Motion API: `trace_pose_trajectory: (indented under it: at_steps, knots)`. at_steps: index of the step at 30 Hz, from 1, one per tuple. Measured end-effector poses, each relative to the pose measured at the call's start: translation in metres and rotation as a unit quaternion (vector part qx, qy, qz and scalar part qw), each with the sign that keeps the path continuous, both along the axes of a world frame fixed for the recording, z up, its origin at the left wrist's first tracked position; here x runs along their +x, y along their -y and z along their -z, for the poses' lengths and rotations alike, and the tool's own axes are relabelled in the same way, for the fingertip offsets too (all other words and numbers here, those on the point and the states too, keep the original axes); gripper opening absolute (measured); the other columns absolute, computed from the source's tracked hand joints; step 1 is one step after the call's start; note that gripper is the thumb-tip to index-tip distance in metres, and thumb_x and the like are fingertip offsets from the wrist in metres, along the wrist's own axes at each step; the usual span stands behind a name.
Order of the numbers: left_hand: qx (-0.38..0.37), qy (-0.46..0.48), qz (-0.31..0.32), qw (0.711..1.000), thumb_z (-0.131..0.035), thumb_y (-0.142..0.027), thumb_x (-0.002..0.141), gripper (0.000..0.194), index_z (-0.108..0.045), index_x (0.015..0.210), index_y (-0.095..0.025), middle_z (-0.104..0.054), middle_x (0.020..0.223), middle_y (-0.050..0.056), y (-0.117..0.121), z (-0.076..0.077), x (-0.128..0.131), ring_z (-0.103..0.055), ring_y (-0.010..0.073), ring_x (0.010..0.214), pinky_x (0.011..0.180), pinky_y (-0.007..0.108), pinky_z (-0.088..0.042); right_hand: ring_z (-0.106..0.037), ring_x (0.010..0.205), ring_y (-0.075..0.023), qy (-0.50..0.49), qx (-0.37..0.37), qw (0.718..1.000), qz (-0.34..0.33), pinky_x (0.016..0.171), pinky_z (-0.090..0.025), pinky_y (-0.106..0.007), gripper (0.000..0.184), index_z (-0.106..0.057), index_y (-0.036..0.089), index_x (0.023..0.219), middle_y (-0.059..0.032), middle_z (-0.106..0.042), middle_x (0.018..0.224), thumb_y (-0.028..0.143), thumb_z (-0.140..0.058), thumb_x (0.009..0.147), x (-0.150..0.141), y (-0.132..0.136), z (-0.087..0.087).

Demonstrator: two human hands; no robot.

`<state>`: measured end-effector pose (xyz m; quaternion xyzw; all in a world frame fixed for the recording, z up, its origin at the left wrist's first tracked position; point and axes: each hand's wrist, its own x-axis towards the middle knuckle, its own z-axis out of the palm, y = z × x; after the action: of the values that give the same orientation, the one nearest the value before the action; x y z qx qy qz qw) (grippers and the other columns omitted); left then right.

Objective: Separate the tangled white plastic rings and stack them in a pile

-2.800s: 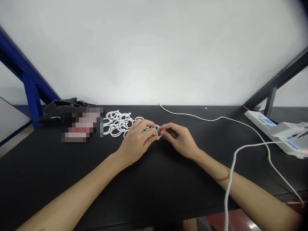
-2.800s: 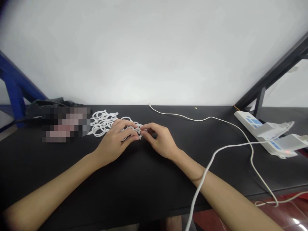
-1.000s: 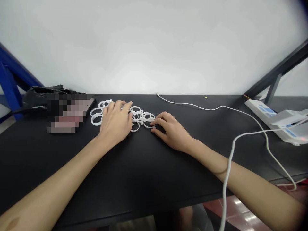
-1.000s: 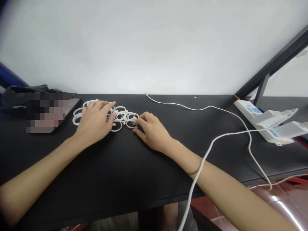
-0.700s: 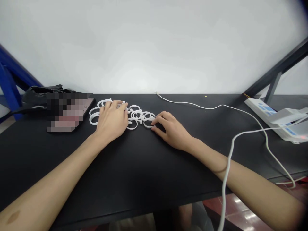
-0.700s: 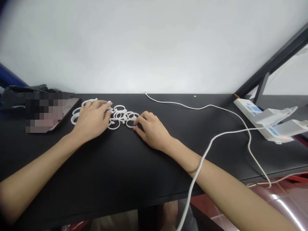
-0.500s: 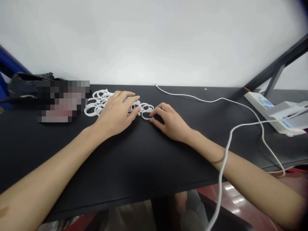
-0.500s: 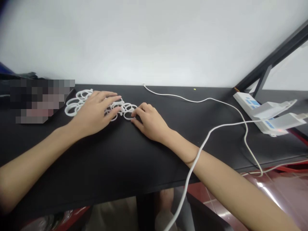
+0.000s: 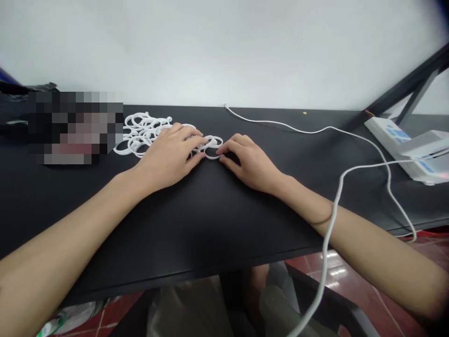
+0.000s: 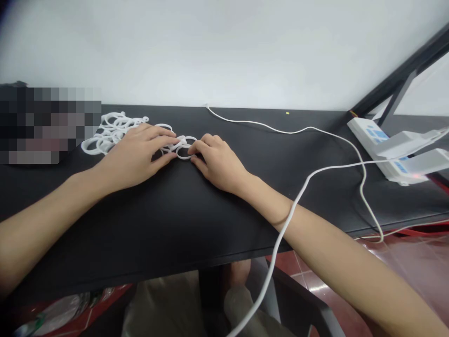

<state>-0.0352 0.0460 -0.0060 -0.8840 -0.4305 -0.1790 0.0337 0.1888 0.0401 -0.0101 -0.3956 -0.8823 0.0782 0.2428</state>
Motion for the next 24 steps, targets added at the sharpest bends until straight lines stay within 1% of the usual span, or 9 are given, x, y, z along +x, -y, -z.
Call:
trace_pose_trajectory:
  at_steps: [8,13,16,21,24]
  knots:
    - [0.026,-0.002,-0.021,0.999,-0.044,-0.033,0.096,0.031,-0.067,0.112,-0.020,-0.065,0.118,0.008,-0.0005,0.0002,0.0004,-0.055,0.0302,0.110,0.096,0.047,-0.043,-0.057,0.092,-0.0219,-0.010,-0.006,1.000,0.014,0.085,-0.046,-0.036,0.011,-0.063,0.017,0.096,-0.0075,-0.065,0.098,0.014,-0.053,0.091,0.0007,-0.0028,-0.0013]
    - [0.048,-0.008,-0.057,0.997,-0.047,-0.030,0.095,0.027,-0.068,0.107,-0.021,-0.067,0.115,0.008,-0.0008,-0.0004,-0.0005,-0.055,0.0311,0.108,0.095,0.048,-0.044,-0.058,0.091,-0.0219,-0.024,-0.021,0.999,0.030,0.083,-0.047,-0.036,0.009,-0.058,0.019,0.095,-0.0062,-0.065,0.096,0.013,-0.056,0.089,0.0020,-0.0023,-0.0023]
    - [0.057,-0.014,-0.082,0.995,-0.047,-0.028,0.094,0.026,-0.069,0.106,-0.020,-0.068,0.114,0.008,-0.0002,-0.0017,-0.0002,-0.055,0.0314,0.108,0.093,0.049,-0.045,-0.058,0.091,-0.0213,-0.039,-0.033,0.998,0.036,0.083,-0.048,-0.036,0.009,-0.057,0.020,0.095,-0.0057,-0.065,0.096,0.014,-0.056,0.088,0.0018,-0.0015,-0.0028]
    - [0.061,-0.018,-0.106,0.992,-0.048,-0.027,0.094,0.025,-0.069,0.104,-0.019,-0.068,0.112,0.008,-0.0004,-0.0020,-0.0005,-0.056,0.0315,0.109,0.094,0.048,-0.045,-0.059,0.091,-0.0206,-0.051,-0.048,0.997,0.037,0.083,-0.049,-0.036,0.010,-0.058,0.019,0.098,-0.0058,-0.066,0.095,0.016,-0.057,0.089,0.0016,-0.0013,-0.0040]
    - [0.070,-0.025,-0.116,0.990,-0.048,-0.025,0.094,0.026,-0.068,0.107,-0.017,-0.068,0.114,0.009,-0.0008,-0.0018,-0.0007,-0.055,0.0319,0.110,0.095,0.049,-0.044,-0.059,0.091,-0.0200,-0.057,-0.054,0.996,0.036,0.083,-0.049,-0.036,0.013,-0.059,0.019,0.101,-0.0052,-0.067,0.094,0.016,-0.058,0.089,0.0028,-0.0019,-0.0042]
